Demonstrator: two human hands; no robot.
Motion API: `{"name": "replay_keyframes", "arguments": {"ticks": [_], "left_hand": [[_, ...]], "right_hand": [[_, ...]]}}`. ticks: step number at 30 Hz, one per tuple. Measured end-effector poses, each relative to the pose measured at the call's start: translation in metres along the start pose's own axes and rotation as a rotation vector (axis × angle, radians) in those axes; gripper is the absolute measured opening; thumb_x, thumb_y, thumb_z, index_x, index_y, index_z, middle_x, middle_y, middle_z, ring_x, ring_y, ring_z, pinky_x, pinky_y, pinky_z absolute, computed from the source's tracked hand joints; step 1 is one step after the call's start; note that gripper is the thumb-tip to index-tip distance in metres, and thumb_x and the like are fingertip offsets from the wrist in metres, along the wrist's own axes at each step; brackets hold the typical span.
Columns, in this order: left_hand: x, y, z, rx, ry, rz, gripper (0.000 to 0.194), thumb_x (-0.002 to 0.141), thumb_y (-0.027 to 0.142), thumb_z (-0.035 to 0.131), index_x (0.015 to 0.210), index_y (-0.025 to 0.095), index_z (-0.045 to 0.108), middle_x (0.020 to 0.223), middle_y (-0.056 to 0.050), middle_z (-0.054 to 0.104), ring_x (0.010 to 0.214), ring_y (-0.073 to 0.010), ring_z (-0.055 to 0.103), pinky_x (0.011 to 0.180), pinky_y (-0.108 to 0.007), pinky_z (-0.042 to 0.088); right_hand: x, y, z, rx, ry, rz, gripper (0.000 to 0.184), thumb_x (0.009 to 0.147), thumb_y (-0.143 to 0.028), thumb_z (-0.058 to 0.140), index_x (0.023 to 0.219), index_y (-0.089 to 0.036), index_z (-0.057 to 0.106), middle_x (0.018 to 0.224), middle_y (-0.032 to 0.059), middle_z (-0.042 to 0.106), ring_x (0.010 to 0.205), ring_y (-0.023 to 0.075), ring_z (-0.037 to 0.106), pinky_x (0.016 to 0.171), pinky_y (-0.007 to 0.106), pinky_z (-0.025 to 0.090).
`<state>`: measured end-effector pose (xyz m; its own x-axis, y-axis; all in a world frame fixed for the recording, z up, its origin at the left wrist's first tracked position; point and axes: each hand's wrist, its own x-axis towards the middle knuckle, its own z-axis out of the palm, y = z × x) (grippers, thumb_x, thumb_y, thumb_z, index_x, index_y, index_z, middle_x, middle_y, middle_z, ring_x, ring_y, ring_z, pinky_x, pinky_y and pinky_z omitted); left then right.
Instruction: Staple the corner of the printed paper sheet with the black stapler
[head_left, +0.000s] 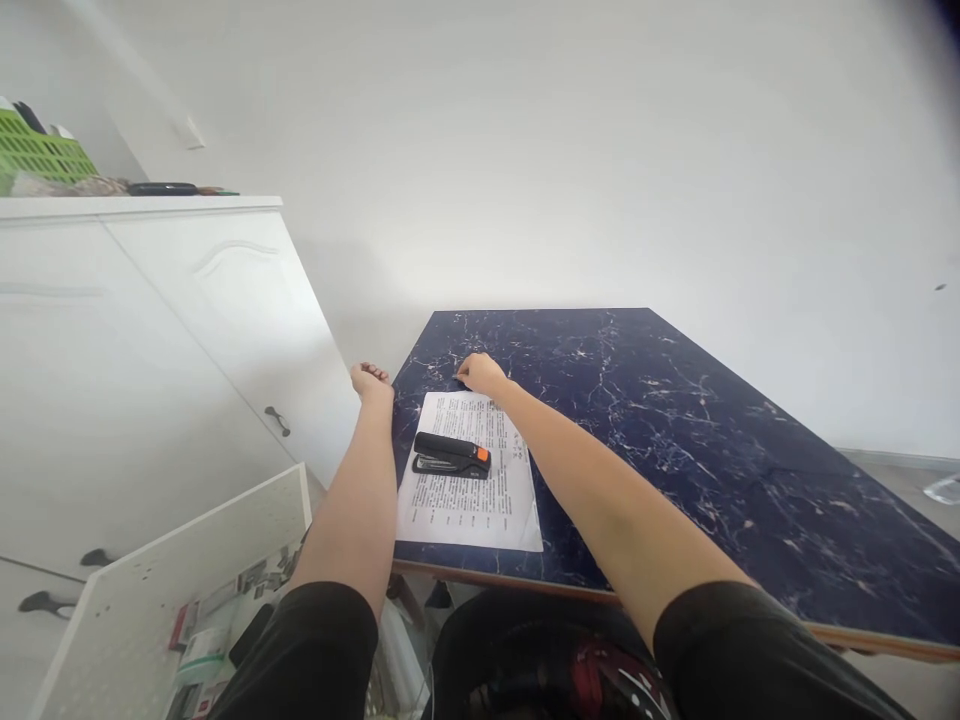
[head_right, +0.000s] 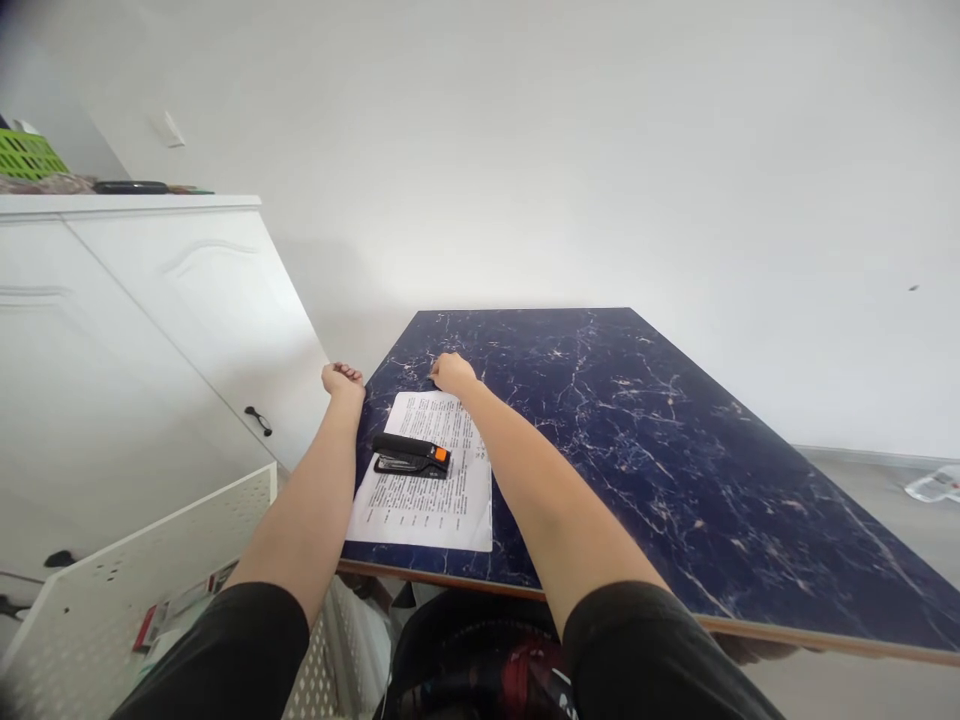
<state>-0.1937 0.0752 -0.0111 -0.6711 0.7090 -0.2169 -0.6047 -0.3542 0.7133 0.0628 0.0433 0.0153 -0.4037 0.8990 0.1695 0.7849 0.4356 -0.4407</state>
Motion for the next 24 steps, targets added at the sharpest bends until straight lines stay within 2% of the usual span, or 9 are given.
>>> {"name": "replay_keyframes", "arguments": {"ticks": [4,6,8,11,14,16,20,22,24], "left_hand": [[0.001,-0.001,0.001,-0.010,-0.006,-0.003,0.038,0.102,0.039,0.066,0.132,0.016,0.063,0.129,-0.012,0.065,0.107,-0.0240,0.068,0.090,-0.044,0.061],[0.001,-0.002,0.001,-0.028,-0.005,-0.005,0.031,0.103,0.039,0.065,0.121,0.014,0.065,0.111,-0.008,0.068,0.088,-0.0177,0.068,0.075,-0.034,0.060],[0.000,-0.002,0.001,-0.052,-0.002,-0.008,0.021,0.105,0.035,0.058,0.101,0.015,0.062,0.083,0.000,0.061,0.062,-0.0094,0.056,0.056,-0.021,0.049],[0.000,-0.003,0.002,-0.084,-0.005,-0.012,0.024,0.102,0.024,0.052,0.079,0.020,0.047,0.060,0.008,0.039,0.043,-0.0062,0.033,0.043,-0.017,0.029],[0.001,-0.003,0.003,-0.099,-0.004,-0.025,0.024,0.096,0.020,0.052,0.076,0.022,0.040,0.055,0.008,0.035,0.041,-0.0070,0.029,0.042,-0.018,0.024],[0.001,-0.003,0.003,-0.099,-0.003,-0.030,0.023,0.095,0.021,0.052,0.076,0.022,0.039,0.055,0.008,0.035,0.040,-0.0073,0.028,0.042,-0.018,0.023],[0.001,-0.003,0.003,-0.087,-0.009,-0.020,0.023,0.094,0.023,0.052,0.075,0.022,0.038,0.055,0.009,0.034,0.040,-0.0070,0.027,0.043,-0.018,0.024],[0.000,-0.002,0.003,-0.075,-0.018,-0.013,0.024,0.093,0.023,0.052,0.075,0.022,0.037,0.055,0.009,0.035,0.041,-0.0068,0.028,0.043,-0.018,0.024],[-0.001,-0.003,0.004,-0.065,-0.027,-0.007,0.024,0.092,0.022,0.053,0.074,0.022,0.037,0.056,0.008,0.035,0.041,-0.0068,0.028,0.044,-0.018,0.024]], "right_hand": [[0.000,0.012,-0.012,-0.015,0.050,0.008,0.027,0.103,-0.039,0.063,0.114,-0.016,0.074,0.116,0.0076,0.075,0.106,0.0230,0.071,0.098,0.042,0.056],[-0.006,0.026,-0.024,-0.048,0.095,0.041,0.022,0.102,-0.030,0.061,0.110,-0.019,0.079,0.109,0.0092,0.079,0.103,0.0227,0.072,0.100,0.037,0.053],[-0.020,0.050,-0.036,-0.093,0.120,0.066,0.023,0.098,-0.023,0.061,0.106,-0.019,0.082,0.107,0.0106,0.080,0.107,0.0258,0.072,0.103,0.034,0.051],[-0.055,0.095,-0.052,-0.154,0.107,0.055,0.027,0.096,-0.023,0.060,0.112,-0.020,0.081,0.121,0.0111,0.078,0.123,0.0290,0.068,0.113,0.037,0.046],[-0.090,0.133,-0.056,-0.180,0.071,0.008,0.039,0.101,-0.024,0.052,0.133,-0.020,0.073,0.145,0.0078,0.067,0.137,0.0258,0.059,0.120,0.037,0.040],[-0.105,0.147,-0.053,-0.189,0.074,-0.011,0.044,0.103,-0.024,0.046,0.140,-0.017,0.067,0.153,0.0077,0.060,0.142,0.0241,0.056,0.123,0.036,0.037],[-0.112,0.149,-0.048,-0.202,0.115,-0.024,0.043,0.102,-0.019,0.045,0.137,-0.013,0.069,0.149,0.0127,0.062,0.139,0.0271,0.058,0.122,0.039,0.039],[-0.114,0.139,-0.050,-0.204,0.152,-0.025,0.039,0.101,-0.019,0.047,0.131,-0.013,0.072,0.142,0.0150,0.068,0.135,0.0300,0.061,0.119,0.043,0.042],[-0.118,0.119,-0.053,-0.205,0.209,-0.028,0.037,0.103,-0.024,0.048,0.128,-0.014,0.073,0.135,0.0150,0.071,0.132,0.0312,0.062,0.118,0.045,0.042]]}}
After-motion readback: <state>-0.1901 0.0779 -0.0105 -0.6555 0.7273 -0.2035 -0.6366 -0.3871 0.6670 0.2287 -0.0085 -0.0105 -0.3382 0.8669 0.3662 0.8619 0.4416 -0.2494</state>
